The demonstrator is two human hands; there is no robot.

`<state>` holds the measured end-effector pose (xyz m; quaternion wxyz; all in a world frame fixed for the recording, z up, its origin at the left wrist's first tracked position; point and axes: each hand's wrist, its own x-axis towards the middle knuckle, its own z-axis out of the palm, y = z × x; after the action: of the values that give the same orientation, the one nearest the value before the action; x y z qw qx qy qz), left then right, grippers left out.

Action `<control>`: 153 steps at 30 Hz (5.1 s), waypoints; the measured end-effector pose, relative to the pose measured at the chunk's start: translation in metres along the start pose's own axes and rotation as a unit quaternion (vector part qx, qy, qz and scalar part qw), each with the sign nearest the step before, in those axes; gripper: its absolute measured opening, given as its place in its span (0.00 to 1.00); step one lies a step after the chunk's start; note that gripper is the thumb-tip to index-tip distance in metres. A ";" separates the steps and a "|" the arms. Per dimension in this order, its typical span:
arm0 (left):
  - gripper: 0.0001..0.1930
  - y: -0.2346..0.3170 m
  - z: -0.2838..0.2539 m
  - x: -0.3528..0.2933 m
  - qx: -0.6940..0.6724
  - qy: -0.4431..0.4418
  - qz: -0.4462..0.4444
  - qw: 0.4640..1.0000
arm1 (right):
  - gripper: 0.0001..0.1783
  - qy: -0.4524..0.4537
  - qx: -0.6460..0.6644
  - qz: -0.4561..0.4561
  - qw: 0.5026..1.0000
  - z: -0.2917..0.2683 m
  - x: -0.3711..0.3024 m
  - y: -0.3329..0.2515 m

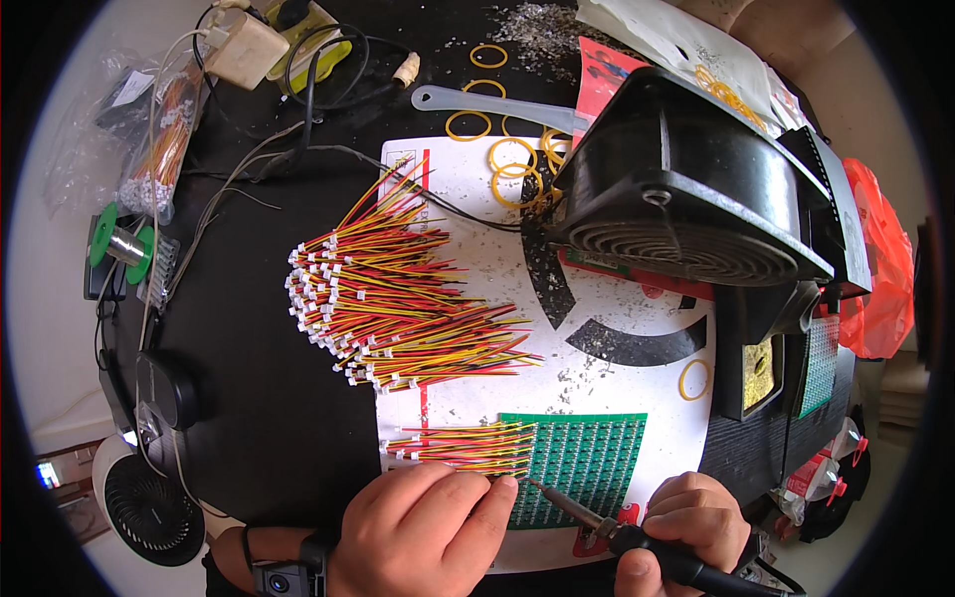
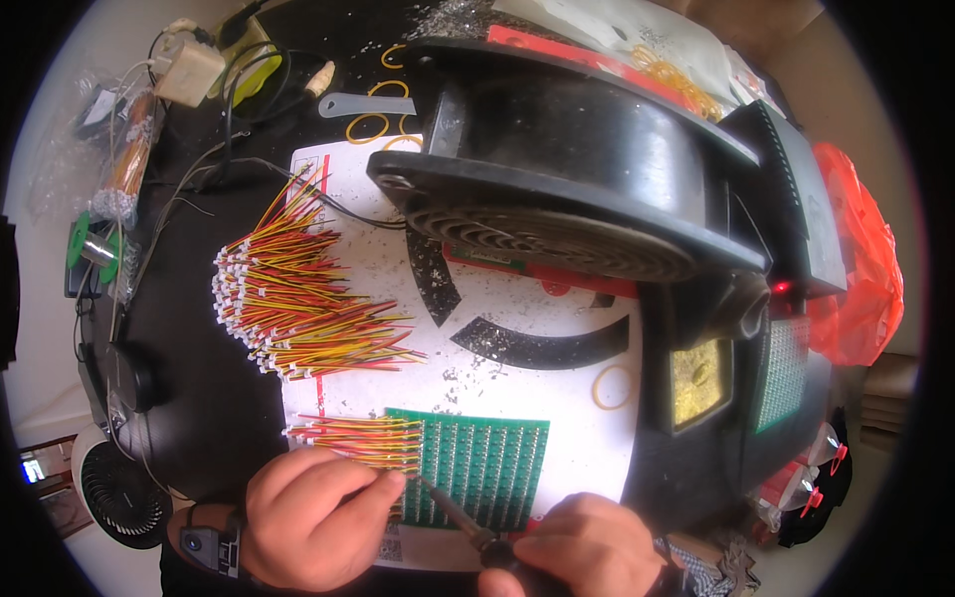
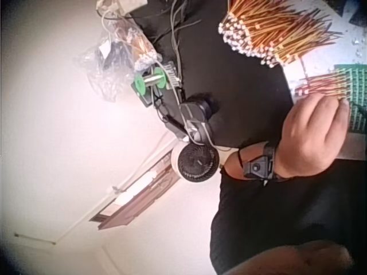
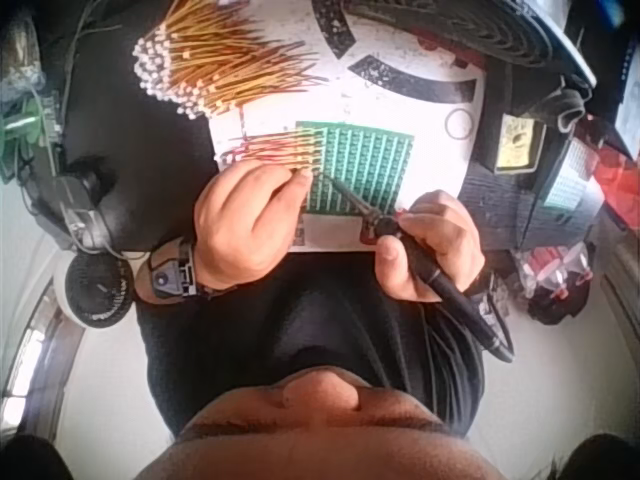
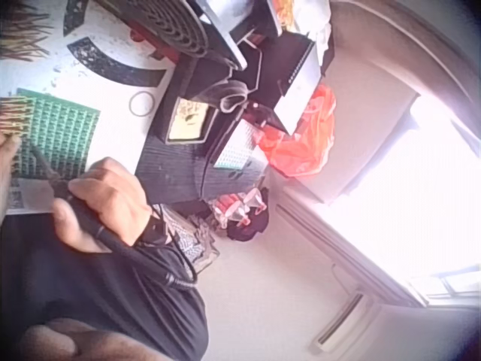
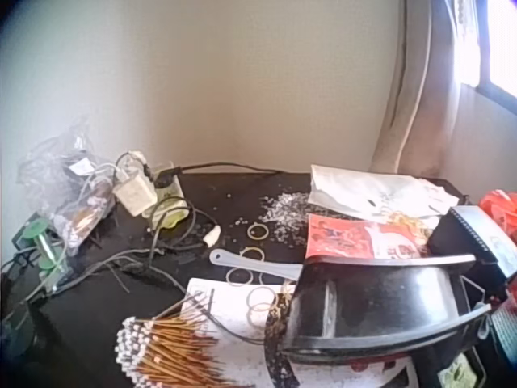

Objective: Soldering wires onto a green printed circuit board.

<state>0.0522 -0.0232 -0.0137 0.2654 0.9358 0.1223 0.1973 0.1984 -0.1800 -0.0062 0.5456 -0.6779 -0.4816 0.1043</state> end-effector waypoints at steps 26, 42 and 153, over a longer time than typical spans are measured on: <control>0.07 -0.002 -0.002 -0.001 -0.020 -0.015 -0.008 1.000 | 0.12 -0.017 -0.005 -0.020 1.000 0.000 0.003 0.003; 0.07 -0.003 -0.002 -0.001 -0.019 -0.016 -0.003 1.000 | 0.12 -0.009 0.004 -0.019 1.000 0.001 0.004 0.003; 0.06 -0.025 -0.034 0.004 -0.222 0.070 -0.113 0.966 | 0.20 0.095 -0.062 0.053 0.992 -0.006 -0.029 -0.002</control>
<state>0.0376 0.0139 0.0002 0.4777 0.8174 0.1988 0.2531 0.1862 -0.2059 -0.0134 0.5391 -0.7421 -0.3965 0.0381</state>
